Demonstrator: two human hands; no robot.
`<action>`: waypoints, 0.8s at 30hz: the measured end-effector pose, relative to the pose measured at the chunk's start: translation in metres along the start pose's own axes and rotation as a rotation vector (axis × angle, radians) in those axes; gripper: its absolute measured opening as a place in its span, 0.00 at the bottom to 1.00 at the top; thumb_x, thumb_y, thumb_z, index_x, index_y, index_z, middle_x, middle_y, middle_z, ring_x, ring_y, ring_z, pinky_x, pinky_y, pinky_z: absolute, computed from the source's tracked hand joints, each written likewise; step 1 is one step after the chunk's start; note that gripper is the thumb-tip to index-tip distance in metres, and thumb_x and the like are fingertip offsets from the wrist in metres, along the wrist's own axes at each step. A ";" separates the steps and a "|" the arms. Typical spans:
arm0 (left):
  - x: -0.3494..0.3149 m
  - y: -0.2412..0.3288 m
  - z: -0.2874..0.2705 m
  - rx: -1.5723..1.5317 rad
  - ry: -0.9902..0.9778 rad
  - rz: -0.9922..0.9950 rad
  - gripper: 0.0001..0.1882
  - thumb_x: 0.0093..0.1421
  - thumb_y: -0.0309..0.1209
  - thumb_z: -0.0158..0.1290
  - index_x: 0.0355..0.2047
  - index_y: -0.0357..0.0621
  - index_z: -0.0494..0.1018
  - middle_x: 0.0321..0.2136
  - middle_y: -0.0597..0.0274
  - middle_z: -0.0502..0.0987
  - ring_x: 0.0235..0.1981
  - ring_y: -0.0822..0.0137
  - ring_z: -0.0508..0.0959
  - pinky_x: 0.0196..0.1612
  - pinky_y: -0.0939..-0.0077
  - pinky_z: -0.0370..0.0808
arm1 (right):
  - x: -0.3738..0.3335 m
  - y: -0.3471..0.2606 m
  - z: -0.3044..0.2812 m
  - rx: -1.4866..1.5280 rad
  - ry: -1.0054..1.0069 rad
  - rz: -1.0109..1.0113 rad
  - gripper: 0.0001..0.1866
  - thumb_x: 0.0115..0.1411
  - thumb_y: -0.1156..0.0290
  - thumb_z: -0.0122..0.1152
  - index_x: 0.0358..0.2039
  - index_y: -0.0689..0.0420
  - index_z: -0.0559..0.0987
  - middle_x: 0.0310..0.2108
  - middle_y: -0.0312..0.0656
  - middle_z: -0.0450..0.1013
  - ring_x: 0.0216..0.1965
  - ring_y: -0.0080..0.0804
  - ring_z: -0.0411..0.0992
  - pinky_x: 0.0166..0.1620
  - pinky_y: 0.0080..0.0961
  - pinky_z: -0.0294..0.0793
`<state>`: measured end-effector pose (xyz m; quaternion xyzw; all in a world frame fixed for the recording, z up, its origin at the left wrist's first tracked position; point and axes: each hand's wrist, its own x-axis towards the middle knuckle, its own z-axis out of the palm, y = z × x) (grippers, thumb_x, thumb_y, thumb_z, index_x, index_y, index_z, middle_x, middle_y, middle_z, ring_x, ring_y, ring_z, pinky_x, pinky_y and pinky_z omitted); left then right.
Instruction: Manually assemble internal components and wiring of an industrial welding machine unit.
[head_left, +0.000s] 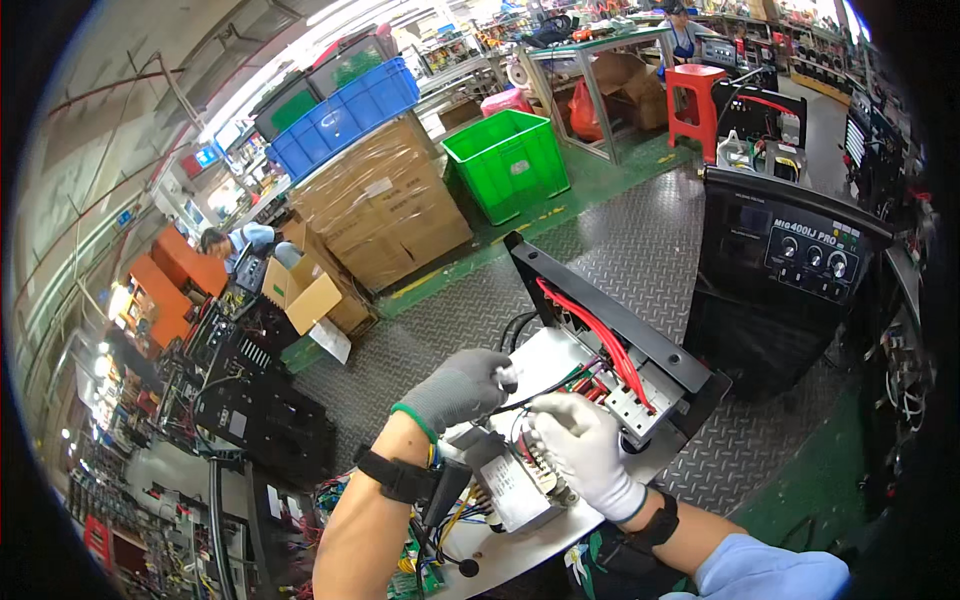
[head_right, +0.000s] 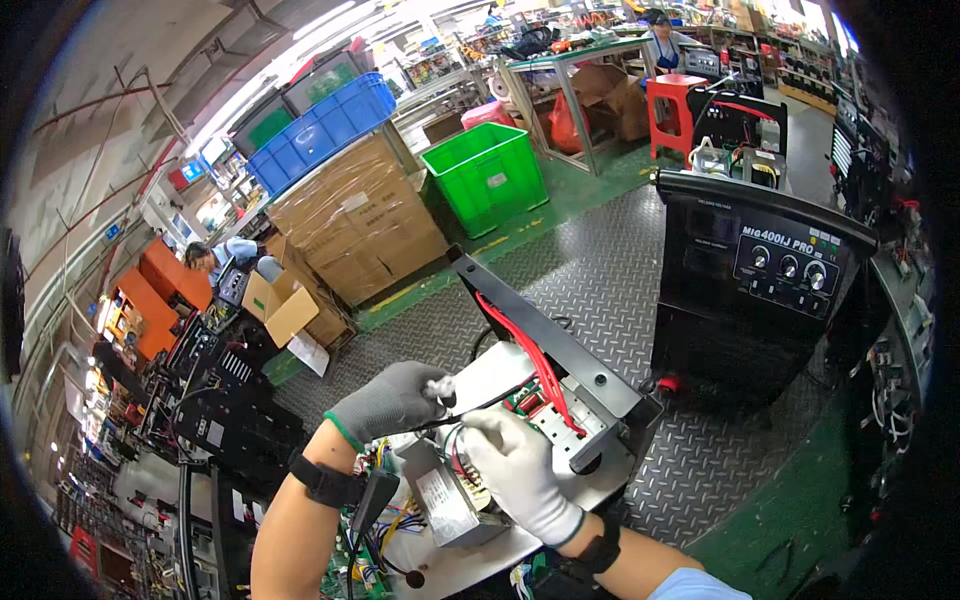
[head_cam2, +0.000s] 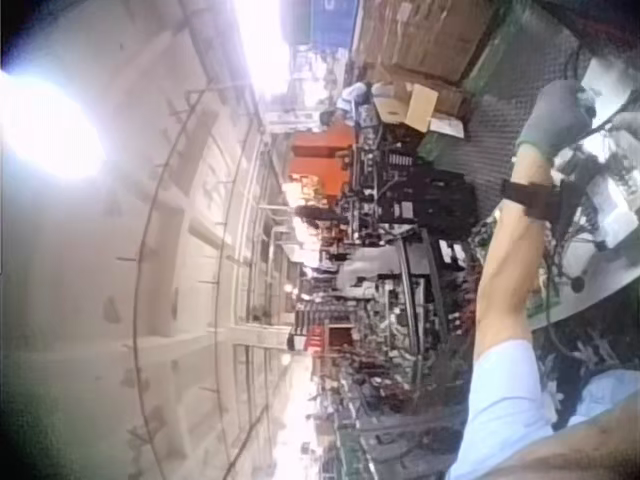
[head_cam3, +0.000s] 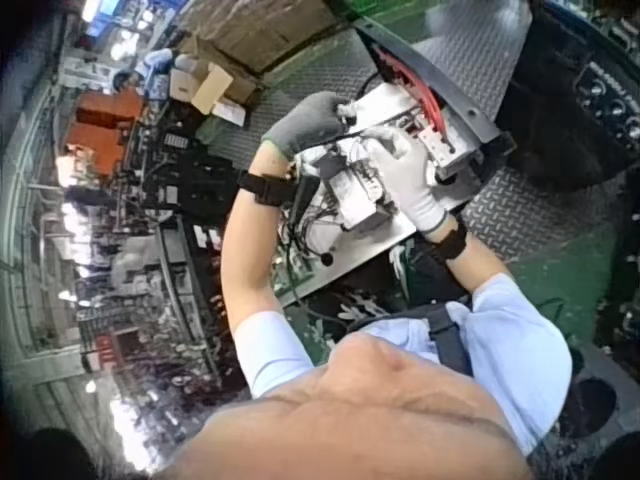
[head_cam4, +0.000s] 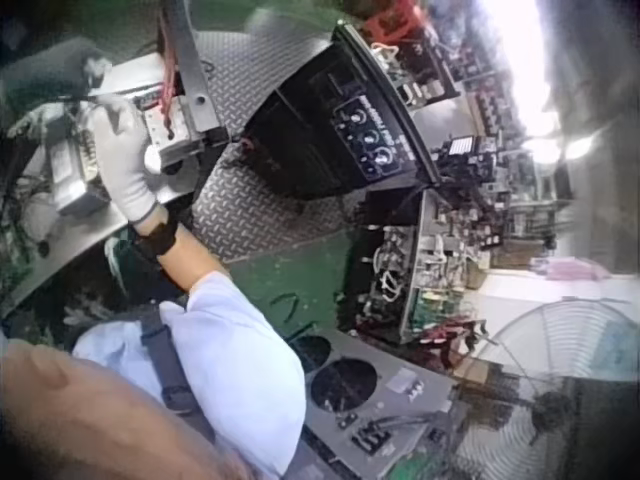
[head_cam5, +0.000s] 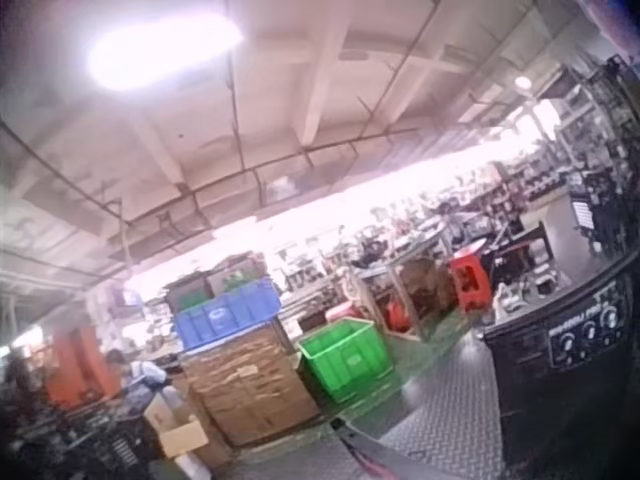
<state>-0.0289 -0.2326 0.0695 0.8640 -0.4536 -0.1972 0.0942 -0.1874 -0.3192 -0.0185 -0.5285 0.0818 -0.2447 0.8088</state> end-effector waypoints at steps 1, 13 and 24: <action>-0.001 -0.001 -0.001 -0.201 0.121 0.029 0.11 0.50 0.29 0.55 0.33 0.35 0.75 0.21 0.62 0.75 0.23 0.74 0.71 0.28 0.73 0.69 | 0.005 -0.004 0.001 -0.009 0.000 -0.007 0.11 0.59 0.78 0.55 0.43 0.64 0.72 0.30 0.38 0.73 0.29 0.17 0.70 0.30 0.13 0.70; -0.043 -0.004 -0.007 -0.690 -0.164 0.084 0.13 0.59 0.31 0.52 0.42 0.39 0.77 0.30 0.72 0.77 0.29 0.81 0.70 0.30 0.87 0.67 | 0.001 0.008 0.002 0.191 -0.033 0.161 0.10 0.58 0.79 0.57 0.42 0.62 0.72 0.31 0.36 0.74 0.27 0.17 0.71 0.29 0.12 0.70; -0.034 -0.009 0.000 -0.774 -0.225 0.038 0.13 0.57 0.34 0.58 0.38 0.38 0.76 0.24 0.75 0.73 0.22 0.85 0.64 0.20 0.89 0.58 | 0.003 0.013 -0.005 0.319 -0.080 0.143 0.10 0.60 0.78 0.55 0.43 0.63 0.71 0.32 0.38 0.74 0.32 0.18 0.72 0.35 0.14 0.73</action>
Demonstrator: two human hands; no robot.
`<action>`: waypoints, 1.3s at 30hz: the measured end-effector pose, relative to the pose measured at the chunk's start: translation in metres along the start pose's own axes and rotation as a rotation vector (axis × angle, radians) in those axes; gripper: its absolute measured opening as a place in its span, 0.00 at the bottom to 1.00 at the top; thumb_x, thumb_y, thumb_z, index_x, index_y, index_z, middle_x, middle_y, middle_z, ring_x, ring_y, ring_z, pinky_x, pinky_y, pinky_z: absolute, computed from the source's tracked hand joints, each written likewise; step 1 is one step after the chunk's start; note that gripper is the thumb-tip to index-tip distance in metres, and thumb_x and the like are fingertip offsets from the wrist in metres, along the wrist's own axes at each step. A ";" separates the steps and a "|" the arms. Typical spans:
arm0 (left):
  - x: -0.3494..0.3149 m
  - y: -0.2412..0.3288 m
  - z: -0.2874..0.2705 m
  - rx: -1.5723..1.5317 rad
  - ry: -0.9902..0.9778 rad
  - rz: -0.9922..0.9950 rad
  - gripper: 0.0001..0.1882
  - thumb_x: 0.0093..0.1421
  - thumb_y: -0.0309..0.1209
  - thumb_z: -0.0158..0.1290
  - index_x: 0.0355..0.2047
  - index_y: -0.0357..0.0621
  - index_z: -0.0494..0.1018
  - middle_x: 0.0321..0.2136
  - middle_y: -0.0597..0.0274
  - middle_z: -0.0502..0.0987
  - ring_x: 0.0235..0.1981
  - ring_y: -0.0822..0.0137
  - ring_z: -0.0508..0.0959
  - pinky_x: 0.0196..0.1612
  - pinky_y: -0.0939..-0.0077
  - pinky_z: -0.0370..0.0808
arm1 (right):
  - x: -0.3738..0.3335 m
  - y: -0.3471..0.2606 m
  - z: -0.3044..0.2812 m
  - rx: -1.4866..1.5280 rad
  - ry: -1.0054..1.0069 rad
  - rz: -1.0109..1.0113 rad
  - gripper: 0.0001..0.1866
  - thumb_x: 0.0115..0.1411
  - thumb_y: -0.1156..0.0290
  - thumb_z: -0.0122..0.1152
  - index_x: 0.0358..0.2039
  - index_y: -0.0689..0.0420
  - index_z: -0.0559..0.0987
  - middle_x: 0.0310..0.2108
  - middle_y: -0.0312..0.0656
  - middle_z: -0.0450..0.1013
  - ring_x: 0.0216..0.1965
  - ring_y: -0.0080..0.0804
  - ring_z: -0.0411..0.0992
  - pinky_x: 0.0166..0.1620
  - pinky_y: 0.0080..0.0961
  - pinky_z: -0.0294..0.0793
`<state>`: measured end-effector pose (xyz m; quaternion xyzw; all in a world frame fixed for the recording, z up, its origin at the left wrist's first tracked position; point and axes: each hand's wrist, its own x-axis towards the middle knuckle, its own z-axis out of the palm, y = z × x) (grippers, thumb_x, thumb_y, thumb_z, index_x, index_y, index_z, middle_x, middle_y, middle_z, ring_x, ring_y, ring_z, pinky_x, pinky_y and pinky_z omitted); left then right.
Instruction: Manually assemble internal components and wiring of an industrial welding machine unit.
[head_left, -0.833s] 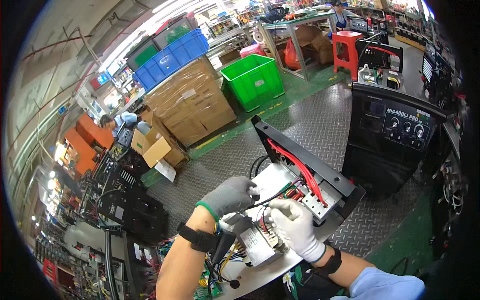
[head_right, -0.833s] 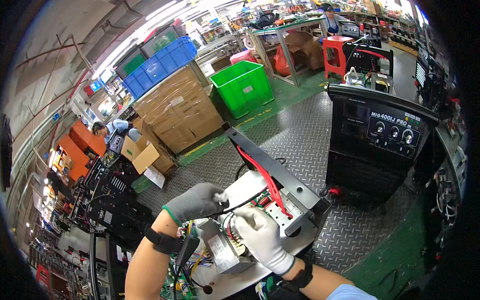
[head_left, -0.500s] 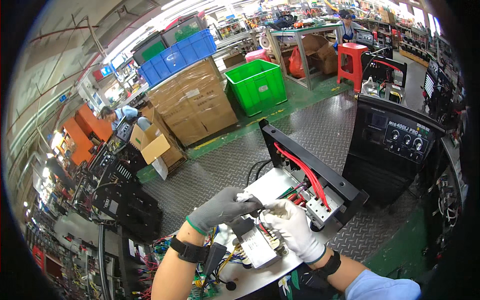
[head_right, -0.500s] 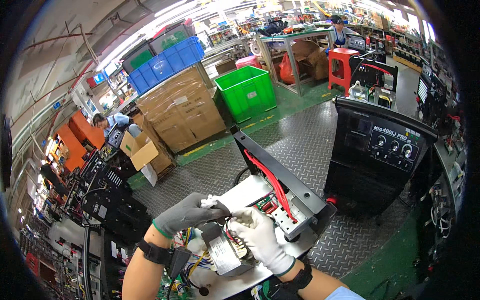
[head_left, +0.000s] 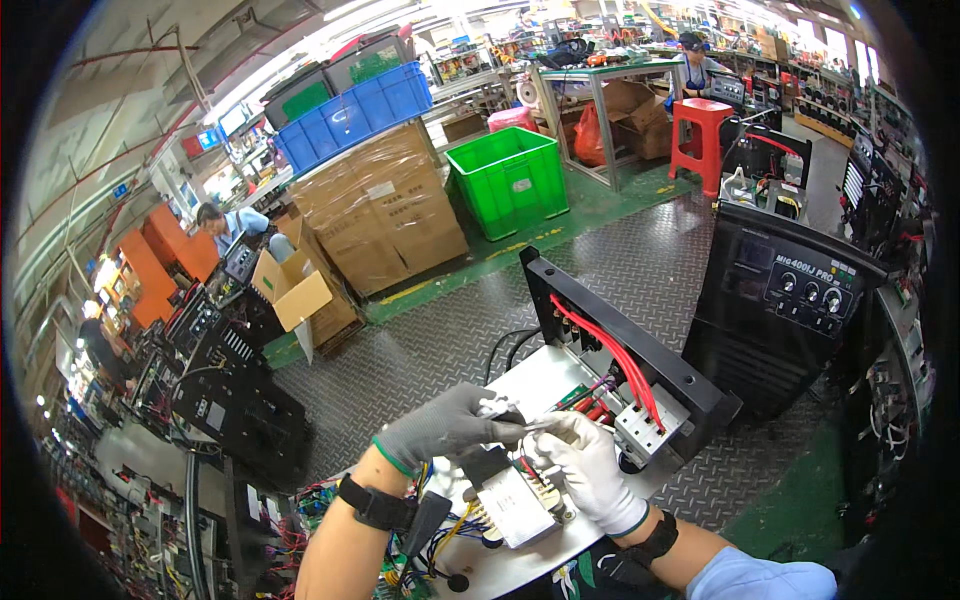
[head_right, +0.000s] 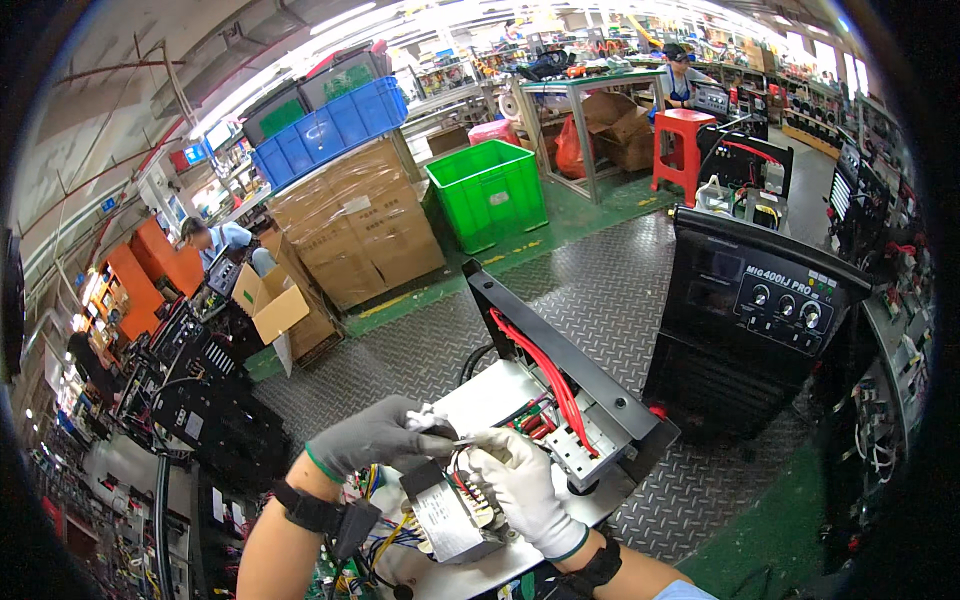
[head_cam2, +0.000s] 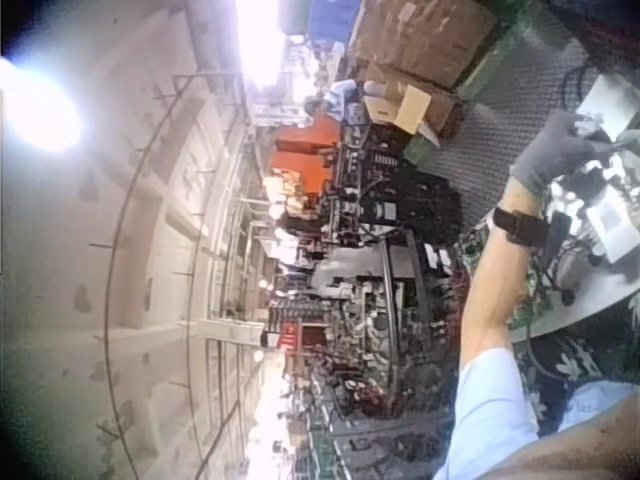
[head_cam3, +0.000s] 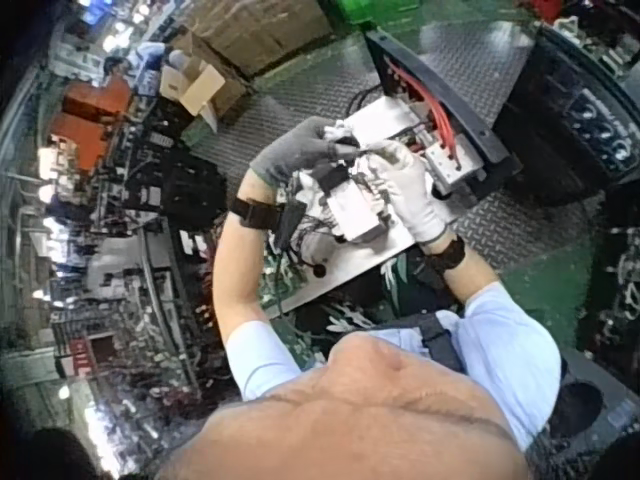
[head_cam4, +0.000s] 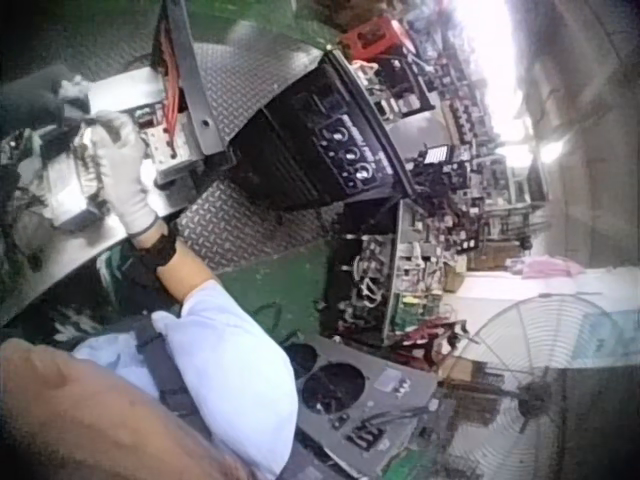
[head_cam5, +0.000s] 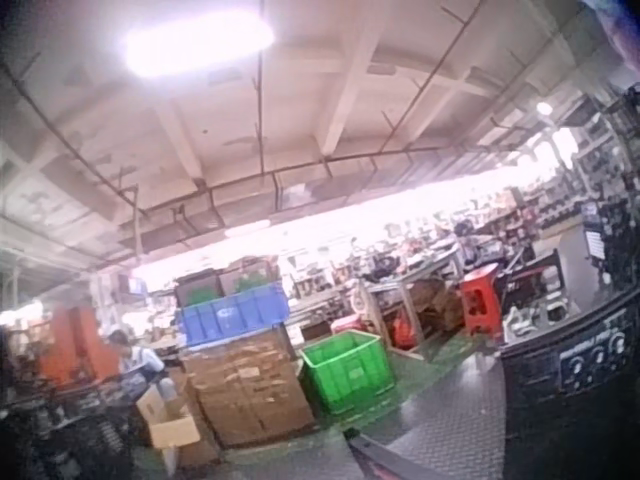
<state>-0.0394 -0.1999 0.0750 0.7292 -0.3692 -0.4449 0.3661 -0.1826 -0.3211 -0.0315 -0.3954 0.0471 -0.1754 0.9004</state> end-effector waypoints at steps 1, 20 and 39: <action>0.000 0.002 0.002 0.006 -0.002 -0.002 0.13 0.57 0.34 0.58 0.38 0.38 0.76 0.24 0.75 0.73 0.22 0.85 0.64 0.20 0.89 0.58 | 0.000 0.000 0.000 0.005 0.001 -0.004 0.10 0.60 0.78 0.55 0.43 0.63 0.71 0.32 0.38 0.74 0.32 0.18 0.72 0.35 0.14 0.73; -0.004 0.009 0.008 -0.020 0.028 -0.077 0.12 0.56 0.35 0.56 0.36 0.40 0.76 0.24 0.76 0.72 0.23 0.85 0.66 0.23 0.87 0.62 | -0.005 -0.008 0.001 -0.012 0.027 0.072 0.11 0.60 0.76 0.56 0.43 0.63 0.72 0.34 0.39 0.73 0.31 0.18 0.71 0.35 0.15 0.74; -0.003 0.001 0.027 0.521 0.507 -0.068 0.25 0.49 0.44 0.58 0.42 0.39 0.73 0.40 0.46 0.76 0.40 0.51 0.77 0.41 0.60 0.73 | -0.001 -0.043 0.049 -0.025 0.030 -0.199 0.09 0.61 0.80 0.51 0.42 0.61 0.71 0.32 0.38 0.72 0.28 0.16 0.70 0.31 0.13 0.72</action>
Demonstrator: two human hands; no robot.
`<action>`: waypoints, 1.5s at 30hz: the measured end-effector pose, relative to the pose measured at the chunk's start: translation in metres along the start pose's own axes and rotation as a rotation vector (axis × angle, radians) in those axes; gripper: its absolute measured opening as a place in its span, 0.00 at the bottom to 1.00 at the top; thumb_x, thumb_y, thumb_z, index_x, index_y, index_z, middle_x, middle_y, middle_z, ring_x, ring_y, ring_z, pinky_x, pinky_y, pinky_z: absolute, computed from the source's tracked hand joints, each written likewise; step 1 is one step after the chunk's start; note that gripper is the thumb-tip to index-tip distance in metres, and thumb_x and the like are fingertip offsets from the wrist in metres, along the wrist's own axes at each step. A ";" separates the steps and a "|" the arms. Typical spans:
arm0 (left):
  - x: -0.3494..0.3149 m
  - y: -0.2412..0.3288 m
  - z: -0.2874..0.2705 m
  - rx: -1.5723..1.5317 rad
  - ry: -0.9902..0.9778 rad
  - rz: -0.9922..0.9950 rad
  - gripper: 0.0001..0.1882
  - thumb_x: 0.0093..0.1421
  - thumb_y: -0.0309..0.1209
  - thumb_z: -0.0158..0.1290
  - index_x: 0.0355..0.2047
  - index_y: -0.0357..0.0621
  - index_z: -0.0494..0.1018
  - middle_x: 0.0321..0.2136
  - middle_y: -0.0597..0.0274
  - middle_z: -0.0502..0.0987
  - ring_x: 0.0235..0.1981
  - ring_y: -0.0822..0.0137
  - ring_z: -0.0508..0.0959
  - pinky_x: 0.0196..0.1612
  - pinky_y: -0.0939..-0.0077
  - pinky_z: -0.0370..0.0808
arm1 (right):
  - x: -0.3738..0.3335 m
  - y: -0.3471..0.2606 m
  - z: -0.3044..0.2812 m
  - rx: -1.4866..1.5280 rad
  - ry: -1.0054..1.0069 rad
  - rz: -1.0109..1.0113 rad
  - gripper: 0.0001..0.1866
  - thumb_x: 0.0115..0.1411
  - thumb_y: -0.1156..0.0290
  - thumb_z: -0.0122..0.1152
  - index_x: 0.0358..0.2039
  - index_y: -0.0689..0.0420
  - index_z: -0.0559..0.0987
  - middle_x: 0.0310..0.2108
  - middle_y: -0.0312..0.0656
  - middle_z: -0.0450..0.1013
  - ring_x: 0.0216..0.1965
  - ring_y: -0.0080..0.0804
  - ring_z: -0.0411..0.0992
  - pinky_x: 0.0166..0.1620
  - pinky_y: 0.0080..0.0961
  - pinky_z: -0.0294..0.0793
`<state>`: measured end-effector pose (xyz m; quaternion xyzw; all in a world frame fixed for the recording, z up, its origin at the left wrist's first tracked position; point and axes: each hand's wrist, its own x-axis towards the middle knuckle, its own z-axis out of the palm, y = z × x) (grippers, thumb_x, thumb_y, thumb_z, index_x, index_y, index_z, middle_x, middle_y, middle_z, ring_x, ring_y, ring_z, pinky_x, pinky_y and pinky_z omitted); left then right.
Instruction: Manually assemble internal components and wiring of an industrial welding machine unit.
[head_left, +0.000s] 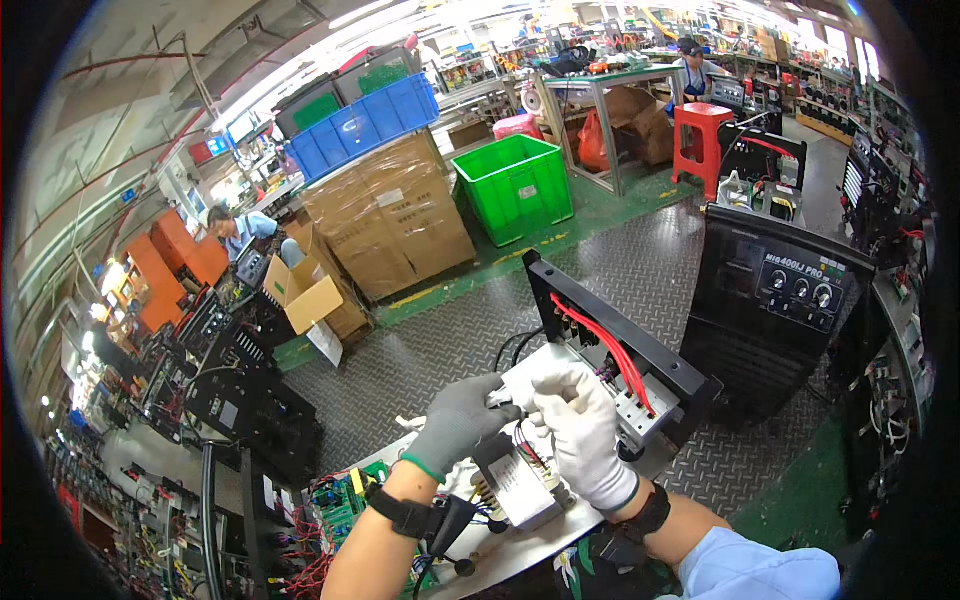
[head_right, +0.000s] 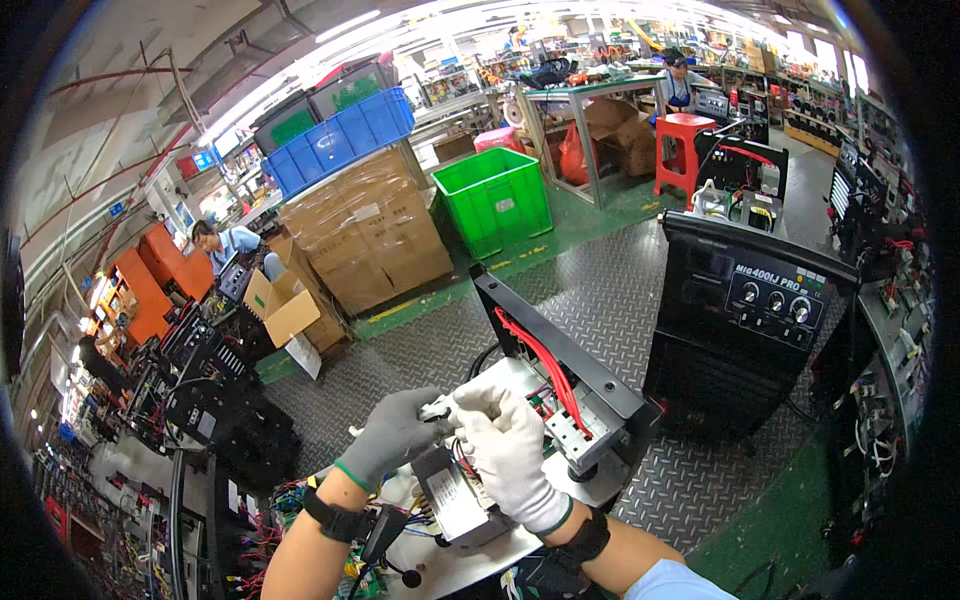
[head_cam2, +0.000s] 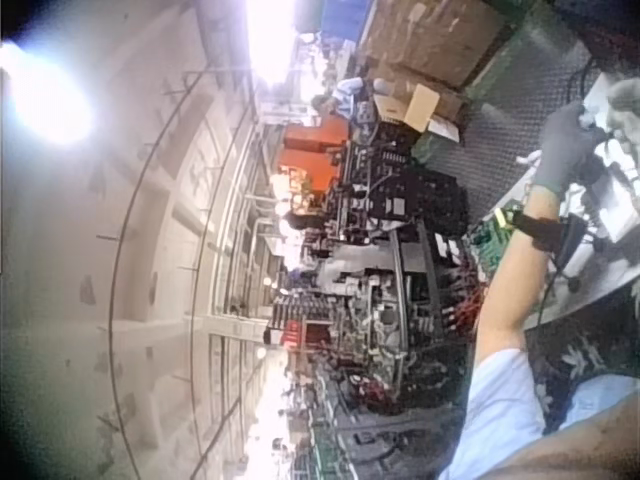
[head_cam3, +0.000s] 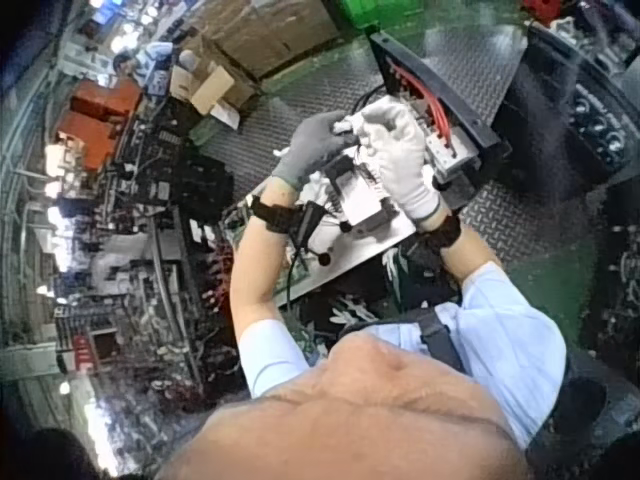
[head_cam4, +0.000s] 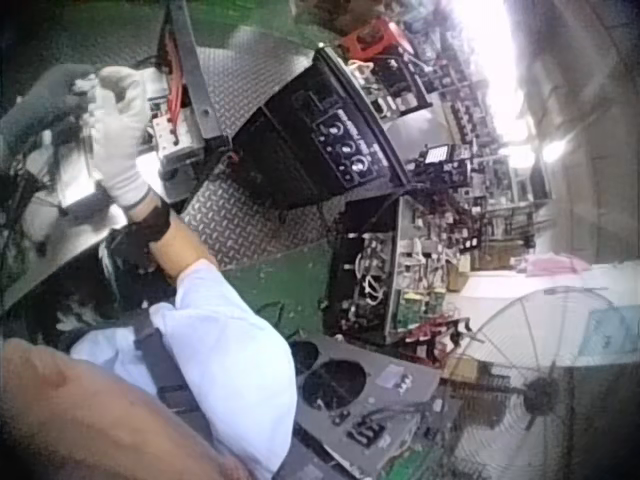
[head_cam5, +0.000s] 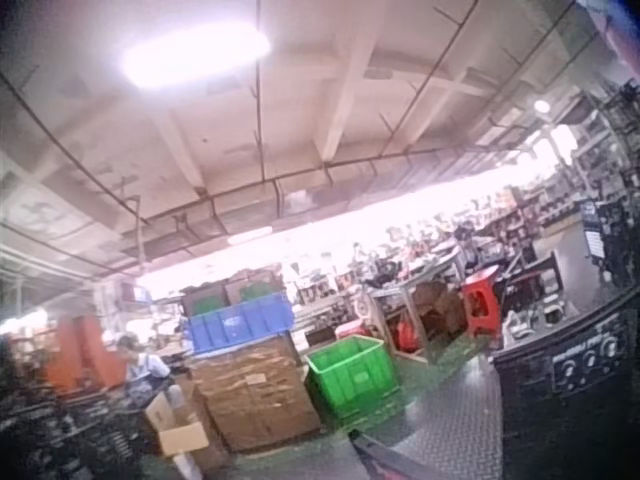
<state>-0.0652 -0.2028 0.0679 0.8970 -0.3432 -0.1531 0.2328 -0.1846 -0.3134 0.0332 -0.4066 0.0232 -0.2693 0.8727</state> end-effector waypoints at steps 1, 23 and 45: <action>-0.006 -0.004 0.004 0.074 0.079 0.054 0.22 0.52 0.46 0.55 0.39 0.43 0.75 0.38 0.48 0.76 0.40 0.49 0.77 0.40 0.59 0.73 | 0.000 -0.005 0.002 -0.049 -0.014 -0.006 0.11 0.61 0.80 0.49 0.45 0.61 0.70 0.33 0.38 0.72 0.30 0.17 0.71 0.33 0.15 0.73; -0.044 0.018 0.053 0.193 0.563 -0.065 0.25 0.43 0.40 0.57 0.41 0.42 0.71 0.39 0.49 0.72 0.39 0.49 0.76 0.41 0.59 0.73 | 0.011 0.025 -0.059 -0.725 -0.143 -0.092 0.17 0.57 0.73 0.49 0.47 0.63 0.71 0.42 0.49 0.72 0.44 0.41 0.71 0.51 0.31 0.68; -0.027 -0.010 0.059 0.159 0.277 0.122 0.20 0.53 0.35 0.52 0.48 0.55 0.71 0.40 0.56 0.77 0.41 0.54 0.77 0.40 0.58 0.74 | 0.022 0.027 -0.037 -0.304 -0.160 0.216 0.18 0.66 0.59 0.48 0.32 0.62 0.76 0.23 0.39 0.75 0.16 0.16 0.66 0.18 0.12 0.61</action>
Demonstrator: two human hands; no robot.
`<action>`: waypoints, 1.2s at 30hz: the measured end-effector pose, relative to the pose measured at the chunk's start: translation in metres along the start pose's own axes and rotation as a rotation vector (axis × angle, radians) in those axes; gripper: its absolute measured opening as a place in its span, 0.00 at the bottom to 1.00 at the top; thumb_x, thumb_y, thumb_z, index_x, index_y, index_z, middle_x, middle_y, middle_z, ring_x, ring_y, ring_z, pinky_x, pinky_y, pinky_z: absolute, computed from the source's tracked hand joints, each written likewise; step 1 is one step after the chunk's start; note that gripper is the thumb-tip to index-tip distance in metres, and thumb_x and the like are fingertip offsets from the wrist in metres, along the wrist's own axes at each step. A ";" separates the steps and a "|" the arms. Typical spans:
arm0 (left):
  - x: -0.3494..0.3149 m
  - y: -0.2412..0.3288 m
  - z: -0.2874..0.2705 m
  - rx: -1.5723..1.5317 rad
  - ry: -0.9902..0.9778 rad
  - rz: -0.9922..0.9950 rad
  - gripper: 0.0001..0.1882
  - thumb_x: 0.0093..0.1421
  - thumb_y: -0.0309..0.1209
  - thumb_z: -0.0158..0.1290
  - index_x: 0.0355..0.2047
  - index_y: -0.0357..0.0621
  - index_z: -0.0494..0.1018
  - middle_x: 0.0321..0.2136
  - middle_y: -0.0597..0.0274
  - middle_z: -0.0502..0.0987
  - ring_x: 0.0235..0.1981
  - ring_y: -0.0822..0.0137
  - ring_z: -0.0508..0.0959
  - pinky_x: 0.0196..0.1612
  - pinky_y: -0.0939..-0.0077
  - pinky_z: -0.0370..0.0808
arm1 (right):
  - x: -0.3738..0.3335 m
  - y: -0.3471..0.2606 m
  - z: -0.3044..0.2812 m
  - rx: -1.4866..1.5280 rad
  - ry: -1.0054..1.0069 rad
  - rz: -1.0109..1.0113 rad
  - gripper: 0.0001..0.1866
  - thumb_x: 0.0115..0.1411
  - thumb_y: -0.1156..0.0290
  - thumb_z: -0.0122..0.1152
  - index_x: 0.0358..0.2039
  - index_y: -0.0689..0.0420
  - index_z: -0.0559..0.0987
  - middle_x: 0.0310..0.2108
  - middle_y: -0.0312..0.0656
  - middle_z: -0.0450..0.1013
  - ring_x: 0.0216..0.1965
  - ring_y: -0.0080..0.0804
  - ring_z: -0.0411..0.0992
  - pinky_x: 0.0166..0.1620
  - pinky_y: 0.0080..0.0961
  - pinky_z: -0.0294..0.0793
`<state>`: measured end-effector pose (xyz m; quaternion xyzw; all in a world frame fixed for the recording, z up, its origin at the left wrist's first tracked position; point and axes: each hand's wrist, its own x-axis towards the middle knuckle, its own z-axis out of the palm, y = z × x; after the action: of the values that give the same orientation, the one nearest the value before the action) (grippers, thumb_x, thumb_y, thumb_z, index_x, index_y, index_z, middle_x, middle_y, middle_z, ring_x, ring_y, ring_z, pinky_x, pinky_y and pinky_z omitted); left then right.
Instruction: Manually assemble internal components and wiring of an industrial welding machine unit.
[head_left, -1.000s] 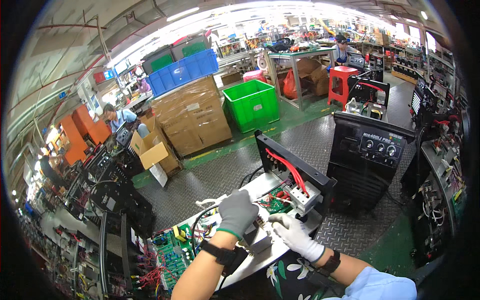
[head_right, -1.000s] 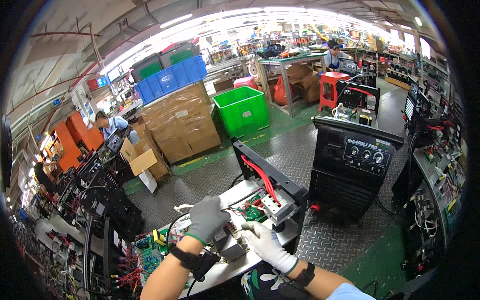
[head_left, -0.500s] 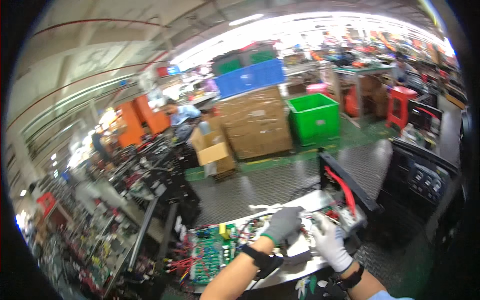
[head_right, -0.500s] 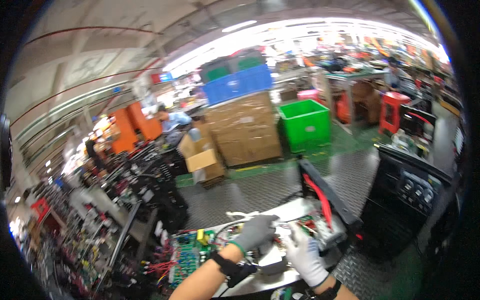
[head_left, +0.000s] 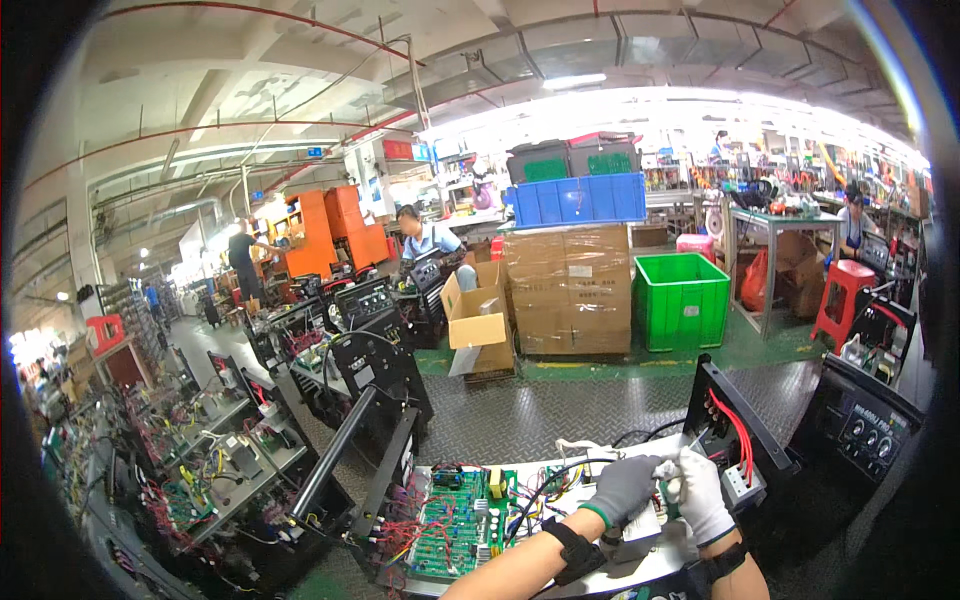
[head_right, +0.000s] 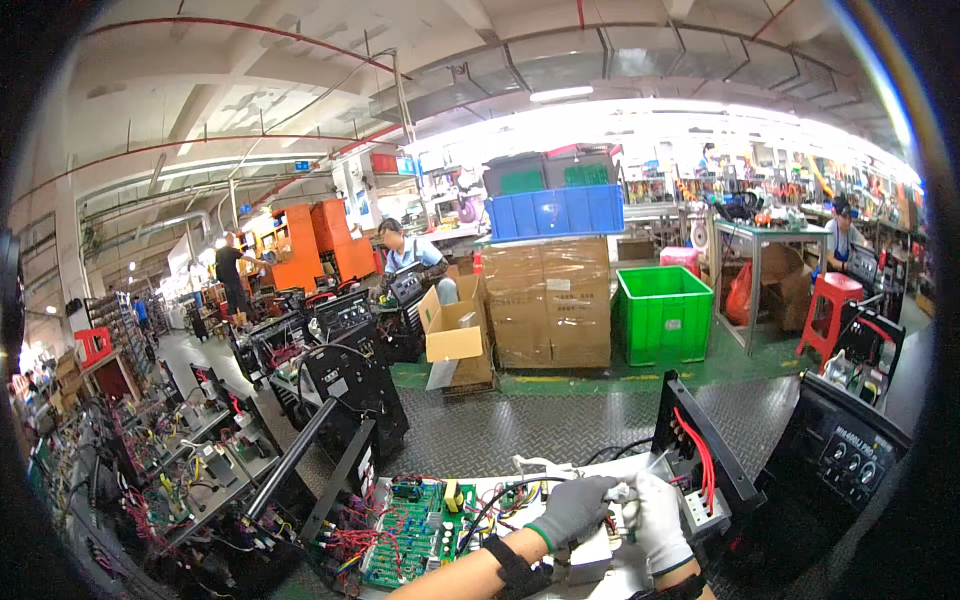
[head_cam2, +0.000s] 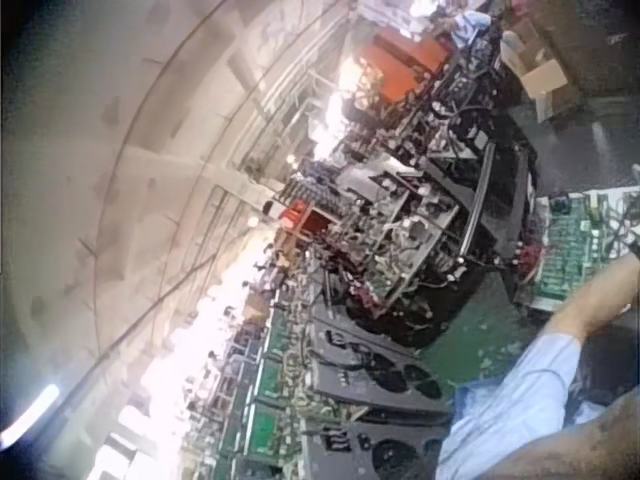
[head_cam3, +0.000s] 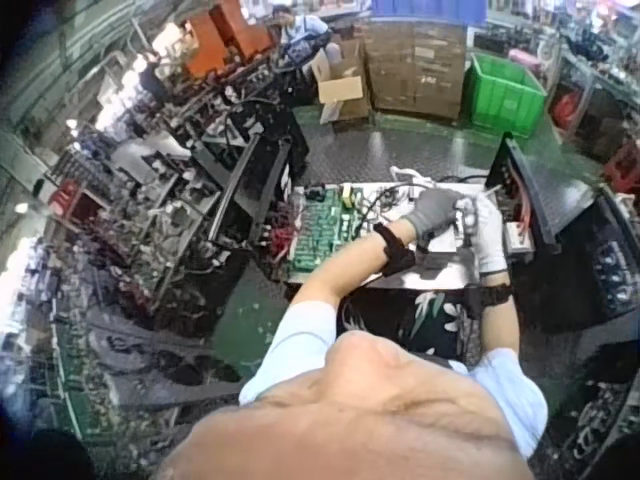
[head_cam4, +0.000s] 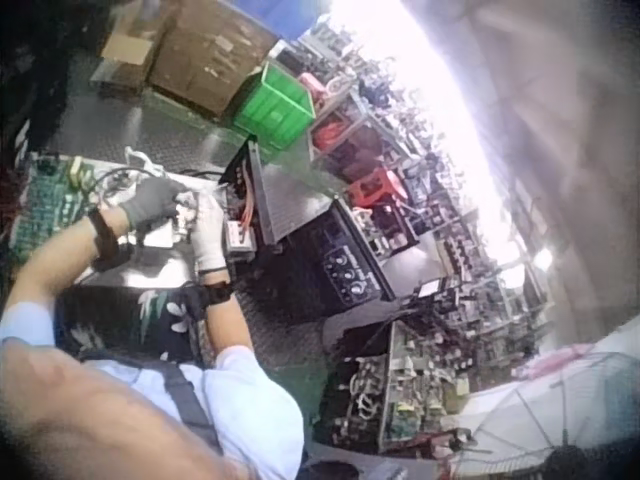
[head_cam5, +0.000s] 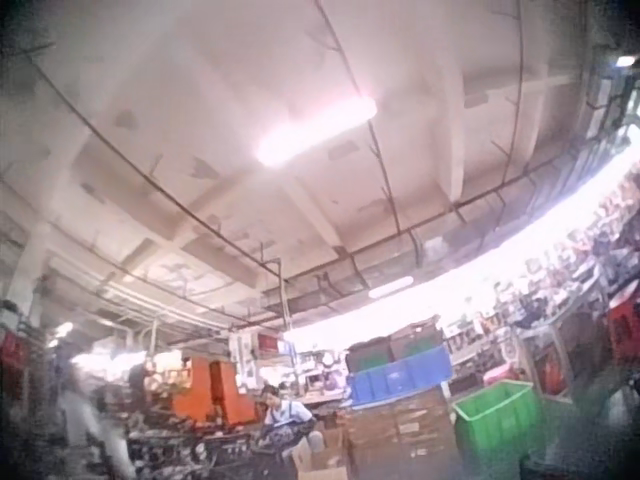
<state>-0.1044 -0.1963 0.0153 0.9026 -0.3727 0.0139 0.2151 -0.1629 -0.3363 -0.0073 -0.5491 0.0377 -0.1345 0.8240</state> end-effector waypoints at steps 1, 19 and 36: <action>-0.002 0.005 -0.005 0.028 -0.026 -0.022 0.21 0.52 0.34 0.52 0.49 0.56 0.71 0.41 0.57 0.77 0.41 0.54 0.77 0.40 0.58 0.74 | 0.002 -0.002 -0.001 0.147 -0.012 0.088 0.20 0.66 0.57 0.46 0.31 0.62 0.75 0.24 0.39 0.75 0.17 0.16 0.67 0.19 0.12 0.62; -0.157 0.040 -0.010 -0.435 0.051 0.254 0.17 0.57 0.28 0.46 0.48 0.43 0.66 0.38 0.52 0.75 0.35 0.53 0.78 0.37 0.60 0.74 | -0.142 -0.076 0.036 -0.999 -0.486 -0.884 0.10 0.44 0.74 0.68 0.30 0.54 0.80 0.24 0.39 0.75 0.25 0.38 0.74 0.30 0.29 0.72; -0.233 0.043 -0.007 -0.495 0.069 -0.084 0.18 0.53 0.24 0.52 0.45 0.50 0.74 0.33 0.53 0.79 0.33 0.59 0.79 0.37 0.72 0.75 | -0.163 -0.047 0.042 -1.007 -0.417 -0.403 0.08 0.55 0.68 0.61 0.35 0.55 0.81 0.24 0.40 0.75 0.29 0.30 0.74 0.37 0.25 0.73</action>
<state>-0.3004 -0.0654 -0.0051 0.8360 -0.3195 -0.0559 0.4426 -0.3196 -0.2731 0.0386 -0.8846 -0.1716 -0.1430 0.4094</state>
